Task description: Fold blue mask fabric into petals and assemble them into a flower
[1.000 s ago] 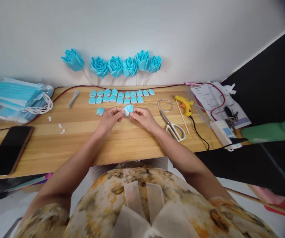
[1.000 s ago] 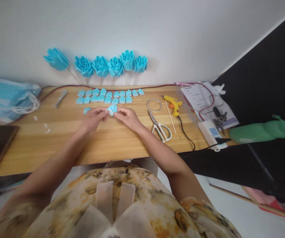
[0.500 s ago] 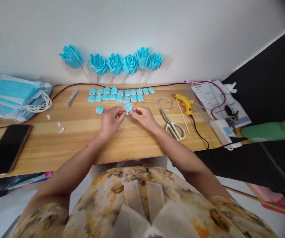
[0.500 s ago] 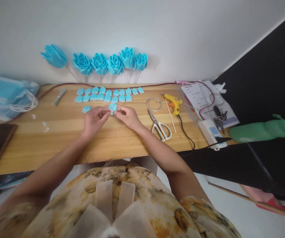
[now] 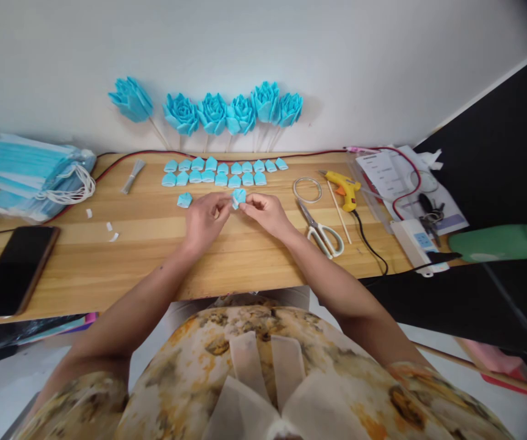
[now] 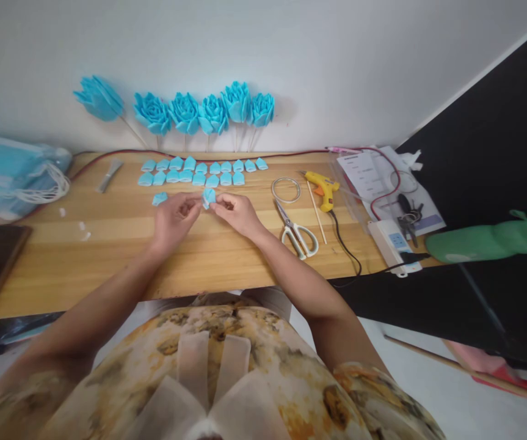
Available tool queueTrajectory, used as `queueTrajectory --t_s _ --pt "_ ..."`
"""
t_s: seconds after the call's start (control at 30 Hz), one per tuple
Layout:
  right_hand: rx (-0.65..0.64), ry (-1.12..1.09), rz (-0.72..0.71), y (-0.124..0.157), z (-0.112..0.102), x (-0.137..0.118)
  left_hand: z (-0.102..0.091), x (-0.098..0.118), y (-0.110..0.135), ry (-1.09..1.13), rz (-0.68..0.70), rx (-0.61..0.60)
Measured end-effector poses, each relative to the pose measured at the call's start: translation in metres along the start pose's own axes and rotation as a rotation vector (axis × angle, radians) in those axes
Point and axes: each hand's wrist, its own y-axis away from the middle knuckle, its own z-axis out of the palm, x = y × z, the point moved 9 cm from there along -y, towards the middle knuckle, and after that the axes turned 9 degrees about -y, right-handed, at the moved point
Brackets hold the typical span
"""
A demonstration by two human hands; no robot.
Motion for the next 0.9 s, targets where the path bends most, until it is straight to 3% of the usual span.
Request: queueTrajectory --t_s 0.1,0.23,0.33,0.47,0.63,0.9 --pt "-0.011 0.044 -0.004 0.0 0.0 0.0 -0.002 -0.013 -0.003 0.175 -0.13 -0.008" --pt "-0.055 0.07 0.012 0.001 0.005 0.004 0.014 -0.021 -0.005 0.418 -0.264 -0.197" --pt "-0.074 0.085 0.011 0.001 0.007 0.003 0.022 -0.019 -0.004 0.507 -0.298 -0.263" --pt "-0.108 0.033 0.033 0.002 0.009 0.004 0.027 -0.022 -0.002 0.538 -0.324 -0.272" --pt "-0.173 -0.177 0.105 0.004 0.011 0.011 0.022 -0.031 -0.003 0.581 -0.356 -0.2" --pt "-0.105 -0.082 0.034 0.0 0.008 0.007 0.023 -0.026 -0.001 0.593 -0.361 -0.216"
